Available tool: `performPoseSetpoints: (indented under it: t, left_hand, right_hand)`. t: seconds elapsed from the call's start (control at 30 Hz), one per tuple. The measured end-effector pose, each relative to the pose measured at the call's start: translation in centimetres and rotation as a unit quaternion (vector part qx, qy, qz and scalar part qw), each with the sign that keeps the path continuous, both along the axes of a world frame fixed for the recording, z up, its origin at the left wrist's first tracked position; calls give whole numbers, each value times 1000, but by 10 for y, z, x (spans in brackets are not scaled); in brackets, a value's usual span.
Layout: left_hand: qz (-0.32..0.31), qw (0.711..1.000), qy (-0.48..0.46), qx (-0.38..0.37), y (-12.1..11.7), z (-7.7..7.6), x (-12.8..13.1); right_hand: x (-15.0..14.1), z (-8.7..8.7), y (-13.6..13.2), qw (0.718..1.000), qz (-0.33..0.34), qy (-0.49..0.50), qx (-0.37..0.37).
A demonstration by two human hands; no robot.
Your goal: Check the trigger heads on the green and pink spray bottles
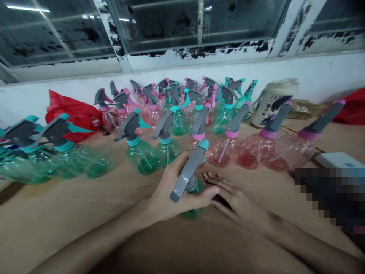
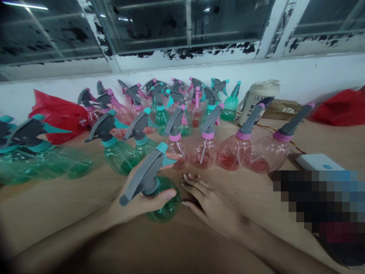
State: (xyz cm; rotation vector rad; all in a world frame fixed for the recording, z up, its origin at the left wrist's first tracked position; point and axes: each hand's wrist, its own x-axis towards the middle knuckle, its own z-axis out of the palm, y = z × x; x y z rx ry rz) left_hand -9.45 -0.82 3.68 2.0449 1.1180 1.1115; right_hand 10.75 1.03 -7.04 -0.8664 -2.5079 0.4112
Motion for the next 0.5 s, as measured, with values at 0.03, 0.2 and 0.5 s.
performPoseSetpoints:
  t: [0.03, 0.2, 0.5]
  left_hand:
    - [0, 1000, 4, 1, 0, -1, -1]
    - [13, 999, 35, 4, -1, -5, -3]
    - [37, 998, 45, -16, -11, -11, -16]
  right_hand:
    - [0, 0, 0, 1000, 0, -1, -2]
    - [-1, 2, 0, 1000, -1, 13, 2]
    - [-3, 6, 1, 1000, 8, 2, 1]
